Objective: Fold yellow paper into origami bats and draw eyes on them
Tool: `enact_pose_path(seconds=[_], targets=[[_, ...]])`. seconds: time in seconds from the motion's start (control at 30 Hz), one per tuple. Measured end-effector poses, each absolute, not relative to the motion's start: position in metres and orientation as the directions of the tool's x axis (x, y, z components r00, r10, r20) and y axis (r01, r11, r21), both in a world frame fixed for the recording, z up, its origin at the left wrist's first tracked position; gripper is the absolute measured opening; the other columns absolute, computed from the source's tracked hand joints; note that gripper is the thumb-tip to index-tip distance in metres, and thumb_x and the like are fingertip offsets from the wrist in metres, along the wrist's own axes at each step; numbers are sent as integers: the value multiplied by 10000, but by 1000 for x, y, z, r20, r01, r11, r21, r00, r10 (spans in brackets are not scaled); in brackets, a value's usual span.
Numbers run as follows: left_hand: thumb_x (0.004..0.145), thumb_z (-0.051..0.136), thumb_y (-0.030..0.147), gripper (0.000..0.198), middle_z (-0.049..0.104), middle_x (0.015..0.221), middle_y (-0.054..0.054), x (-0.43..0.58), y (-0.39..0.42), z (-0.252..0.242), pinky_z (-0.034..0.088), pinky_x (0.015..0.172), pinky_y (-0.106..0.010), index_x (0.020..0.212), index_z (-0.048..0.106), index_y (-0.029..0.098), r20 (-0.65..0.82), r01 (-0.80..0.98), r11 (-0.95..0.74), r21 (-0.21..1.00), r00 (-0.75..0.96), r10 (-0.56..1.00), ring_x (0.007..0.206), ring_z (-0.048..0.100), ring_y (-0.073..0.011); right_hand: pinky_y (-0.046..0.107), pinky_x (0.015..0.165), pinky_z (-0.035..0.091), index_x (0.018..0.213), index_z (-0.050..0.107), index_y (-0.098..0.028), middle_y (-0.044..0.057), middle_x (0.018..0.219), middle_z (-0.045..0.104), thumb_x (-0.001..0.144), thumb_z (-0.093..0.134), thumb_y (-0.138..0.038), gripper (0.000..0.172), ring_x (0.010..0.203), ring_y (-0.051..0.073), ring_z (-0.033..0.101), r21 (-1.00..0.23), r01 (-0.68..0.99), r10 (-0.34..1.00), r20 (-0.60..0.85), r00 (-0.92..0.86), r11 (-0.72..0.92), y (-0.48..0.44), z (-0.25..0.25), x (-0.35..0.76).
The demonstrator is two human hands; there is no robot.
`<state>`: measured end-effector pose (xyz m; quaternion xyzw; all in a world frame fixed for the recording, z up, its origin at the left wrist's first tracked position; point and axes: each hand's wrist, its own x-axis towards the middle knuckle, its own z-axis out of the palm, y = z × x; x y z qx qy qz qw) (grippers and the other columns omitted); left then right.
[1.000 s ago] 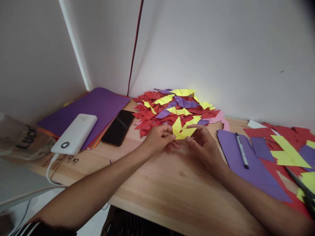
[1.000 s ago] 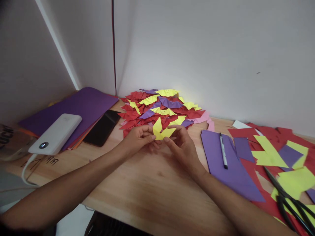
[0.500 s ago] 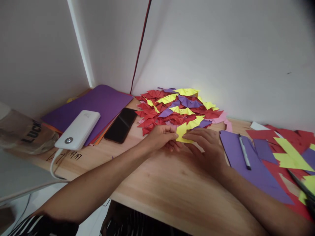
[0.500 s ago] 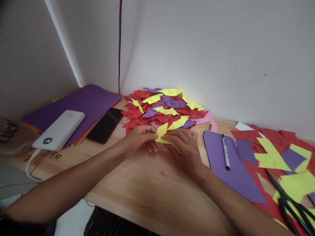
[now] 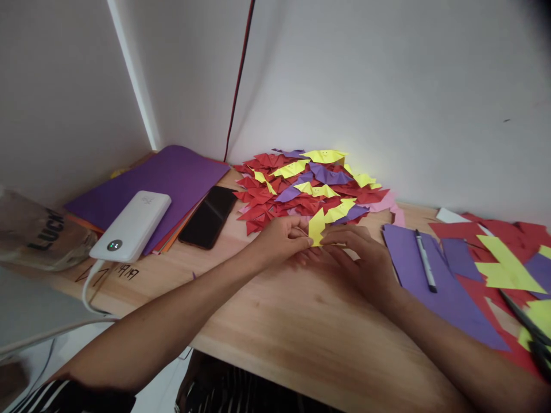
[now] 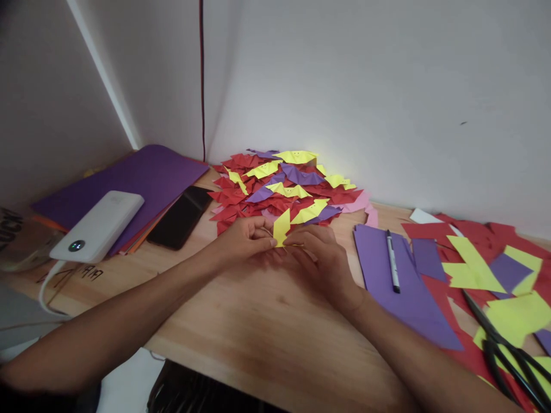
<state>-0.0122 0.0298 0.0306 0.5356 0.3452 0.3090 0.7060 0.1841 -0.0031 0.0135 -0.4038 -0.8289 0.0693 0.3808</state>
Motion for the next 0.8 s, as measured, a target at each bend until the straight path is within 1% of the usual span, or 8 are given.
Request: enact_pose_path(seconds=[0.13,0.3,0.4,0.57,0.7,0.8], targets=[[775,580,78,118,700,679,-58,-11,30,29,495,454,-170,872,525,119,-162,-28,214,976,564,810,571,693,-155,334,785,469,919,610,-231,25,903,671,887,549,-144,111,896,181,611,-526,574,774,501,-387,627,-2,15,183],[778,540,73,108,699,679,-56,-10,28,24,503,439,-180,860,508,137,-137,35,140,990,534,834,590,704,-177,283,716,456,888,588,-223,13,884,649,903,515,-194,80,817,153,597,-645,585,870,343,-355,493,-3,18,180],[774,542,81,106,705,691,-66,-9,26,23,519,460,-198,852,503,143,-134,71,114,991,520,844,632,714,-192,276,687,445,867,577,-216,17,859,639,910,503,-244,91,785,151,586,-672,594,895,289,-339,442,-3,18,179],[775,536,99,128,725,790,-88,-8,25,20,543,524,-225,889,510,151,-136,100,98,990,528,838,737,721,-200,264,631,429,871,575,-211,16,829,644,906,502,-313,130,721,145,577,-720,618,945,182,-273,317,-1,18,179],[728,609,104,195,724,783,-57,-8,24,19,530,550,-220,899,530,157,-92,142,20,990,522,848,677,703,-171,255,610,421,861,579,-210,7,789,642,898,507,-317,134,689,140,570,-736,617,957,156,-244,277,-2,21,178],[748,616,127,201,728,806,-72,-8,23,20,533,551,-234,926,530,160,-87,153,9,988,513,854,728,711,-198,252,612,424,846,583,-211,5,783,644,893,512,-315,135,690,139,573,-749,607,960,148,-238,265,-2,23,178]])
